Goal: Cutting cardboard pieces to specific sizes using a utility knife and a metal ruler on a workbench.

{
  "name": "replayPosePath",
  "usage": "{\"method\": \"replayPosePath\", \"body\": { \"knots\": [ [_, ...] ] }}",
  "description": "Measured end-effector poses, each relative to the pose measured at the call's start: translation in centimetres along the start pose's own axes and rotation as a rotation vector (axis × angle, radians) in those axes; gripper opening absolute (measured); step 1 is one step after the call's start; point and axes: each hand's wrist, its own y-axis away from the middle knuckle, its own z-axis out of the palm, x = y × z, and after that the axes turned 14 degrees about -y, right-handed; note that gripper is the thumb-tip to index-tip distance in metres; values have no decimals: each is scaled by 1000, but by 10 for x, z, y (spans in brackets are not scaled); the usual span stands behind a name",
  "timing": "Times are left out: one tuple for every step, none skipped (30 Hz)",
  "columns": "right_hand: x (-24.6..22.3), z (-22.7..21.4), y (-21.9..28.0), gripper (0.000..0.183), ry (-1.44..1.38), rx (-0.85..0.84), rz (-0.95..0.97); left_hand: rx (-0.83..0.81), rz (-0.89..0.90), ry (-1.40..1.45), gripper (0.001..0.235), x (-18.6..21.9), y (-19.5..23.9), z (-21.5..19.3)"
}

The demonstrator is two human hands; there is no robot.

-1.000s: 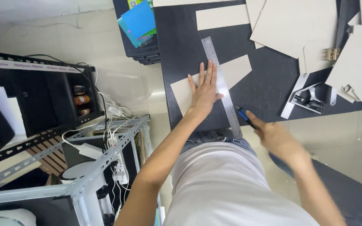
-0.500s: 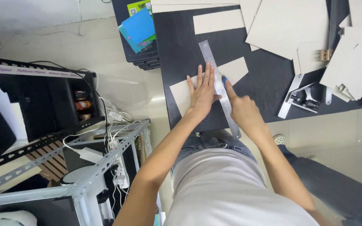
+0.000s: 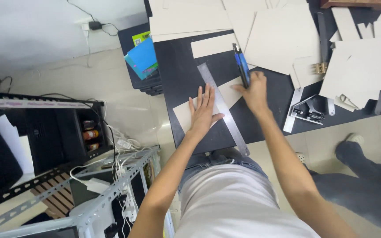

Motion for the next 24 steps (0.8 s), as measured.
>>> {"method": "replayPosePath", "body": {
  "knots": [
    [-6, 11, -4, 50, -48, 25, 47, 7, 5, 29, 102, -1, 3, -2],
    [-10, 10, -4, 50, -53, 34, 44, 11, 10, 22, 102, 0, 3, -2],
    [-14, 10, -4, 45, -75, 7, 108, 20, 0, 18, 101, 0, 3, -2],
    [-17, 10, 0, 40, -95, -26, 176, 23, -11, 19, 100, 1, 6, 1],
    [-15, 5, 0, 40, -97, -23, 178, 22, -8, 17, 100, 0, 7, 1],
    [-12, 0, 2, 39, -255, 24, 205, 55, -3, 20, 100, 0, 8, 2],
    [-10, -4, 3, 40, -412, 72, 230, 89, 3, 22, 99, -1, 9, 3],
    [1, -18, 11, 40, -414, 73, 234, 85, 5, 21, 99, -4, 15, 4],
    [12, -32, 20, 42, -499, 161, 183, 90, 17, 71, 98, -7, 22, 5],
    [21, -47, 22, 45, -584, 248, 119, 106, 27, 120, 97, -11, 24, 3],
    [30, -78, 20, 45, -586, 249, 111, 114, 27, 118, 97, -16, 27, 9],
    [38, -106, 25, 41, -612, 458, 318, 197, 49, 29, 100, -23, 37, 17],
    [47, -134, 29, 38, -630, 662, 531, 280, 71, -61, 102, -30, 47, 25],
    [67, -144, 36, 38, -631, 659, 538, 274, 69, -62, 102, -33, 54, 23],
    [87, -155, 43, 42, -651, 822, 290, 227, 20, -144, 109, -36, 61, 21],
    [107, -168, 47, 47, -663, 977, 26, 187, -23, -226, 117, -38, 63, 18],
    [104, -155, 69, 47, -663, 980, 26, 188, -20, -227, 117, -40, 65, 16],
    [100, -142, 85, 50, -478, 923, 62, 180, -38, -215, 120, -41, 65, 14],
    [97, -129, 101, 55, -294, 863, 98, 171, -55, -202, 123, -43, 64, 12],
    [73, -107, 115, 55, -295, 861, 94, 175, -58, -202, 123, -40, 65, 6],
    [49, -86, 130, 47, -285, 610, 143, 119, -38, -77, 113, -37, 65, 0],
    [25, -63, 143, 45, -274, 366, 185, 68, -13, 44, 103, -36, 64, -9],
    [24, -40, 147, 45, -277, 371, 179, 75, -10, 40, 103, -39, 60, -5],
    [25, -18, 153, 56, -194, 220, 122, 93, -15, 47, 107, -41, 57, 0]
  ]
}}
